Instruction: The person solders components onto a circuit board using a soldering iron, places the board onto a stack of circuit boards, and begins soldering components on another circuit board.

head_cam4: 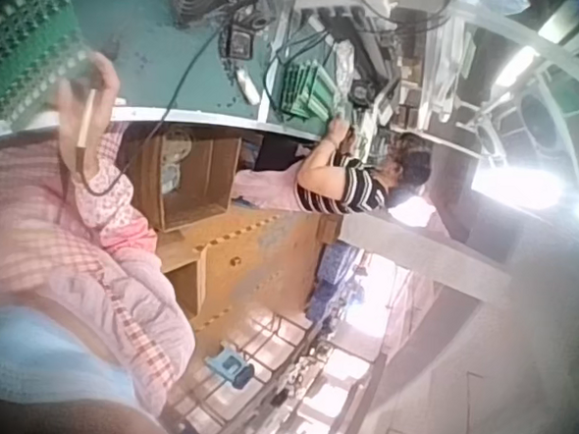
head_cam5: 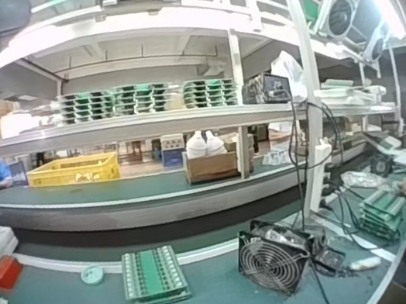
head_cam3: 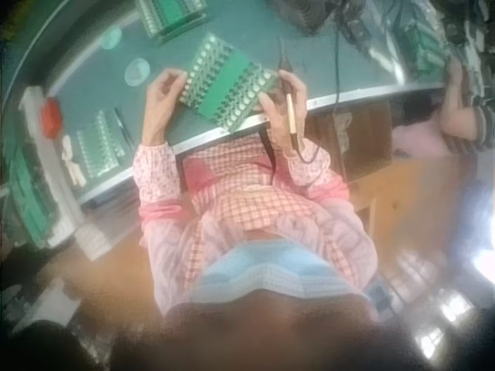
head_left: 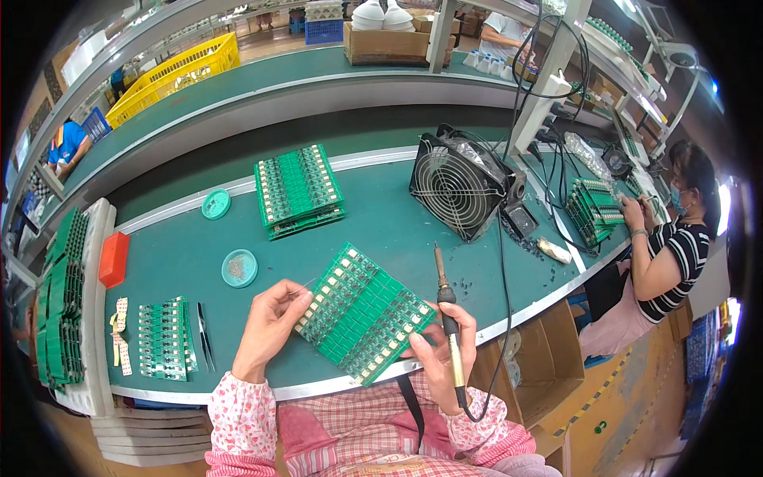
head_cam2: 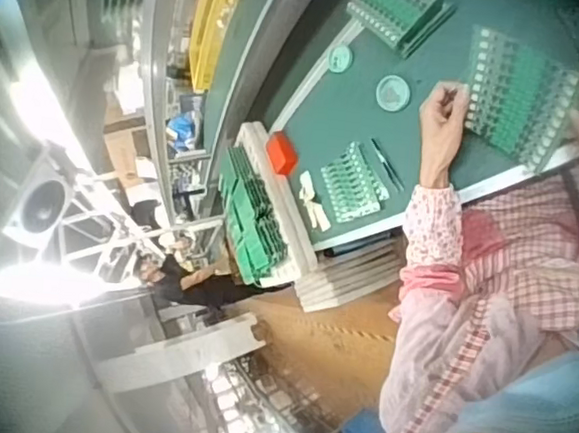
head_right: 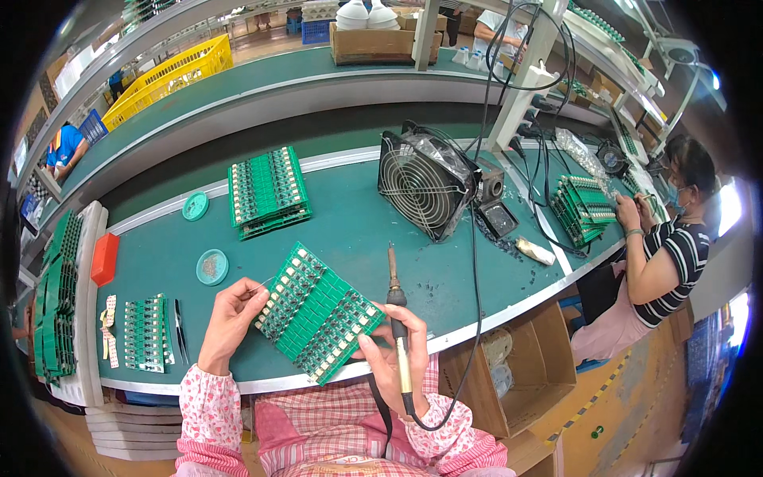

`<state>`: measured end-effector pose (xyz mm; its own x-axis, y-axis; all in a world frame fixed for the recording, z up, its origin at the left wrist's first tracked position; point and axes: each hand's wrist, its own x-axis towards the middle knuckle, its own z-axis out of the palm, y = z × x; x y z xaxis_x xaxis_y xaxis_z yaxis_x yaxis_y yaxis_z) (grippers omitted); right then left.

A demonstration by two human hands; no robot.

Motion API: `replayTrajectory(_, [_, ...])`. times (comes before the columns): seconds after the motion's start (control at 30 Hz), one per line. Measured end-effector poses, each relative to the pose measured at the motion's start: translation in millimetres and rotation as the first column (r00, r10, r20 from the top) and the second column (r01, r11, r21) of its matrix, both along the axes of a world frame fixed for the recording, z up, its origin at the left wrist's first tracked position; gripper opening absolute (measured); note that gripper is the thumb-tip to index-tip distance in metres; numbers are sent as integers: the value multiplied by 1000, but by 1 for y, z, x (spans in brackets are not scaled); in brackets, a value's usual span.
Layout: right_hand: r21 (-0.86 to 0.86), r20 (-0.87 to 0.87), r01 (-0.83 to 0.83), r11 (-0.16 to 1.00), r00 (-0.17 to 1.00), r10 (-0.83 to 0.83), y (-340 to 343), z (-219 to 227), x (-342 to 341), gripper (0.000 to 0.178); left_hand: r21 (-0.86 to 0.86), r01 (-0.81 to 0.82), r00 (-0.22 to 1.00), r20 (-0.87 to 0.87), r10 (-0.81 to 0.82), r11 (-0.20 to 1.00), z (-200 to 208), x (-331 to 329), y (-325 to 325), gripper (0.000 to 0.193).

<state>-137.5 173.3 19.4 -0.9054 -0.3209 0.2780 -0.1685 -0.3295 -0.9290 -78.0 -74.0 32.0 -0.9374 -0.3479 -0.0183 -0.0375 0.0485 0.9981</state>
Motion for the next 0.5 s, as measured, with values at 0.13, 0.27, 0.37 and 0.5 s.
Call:
replayTrajectory(0.13, [-6,44,-20,1000,999,20,0,2,3,53,20,-5,999,34,4,1000,0,1,-1,15])
replayTrajectory(0.27, [0,38,-47,999,998,47,2,4,9,51,47,-13,998,69,10,999,3,-1,2,16])
replayTrajectory(0.37, [10,9,-71,997,997,71,2,3,12,50,29,-15,998,66,13,999,1,-2,-1,16])
replayTrajectory(0.5, [8,-27,-78,997,997,78,-1,2,18,51,13,-33,998,57,32,999,0,-1,-4,16])
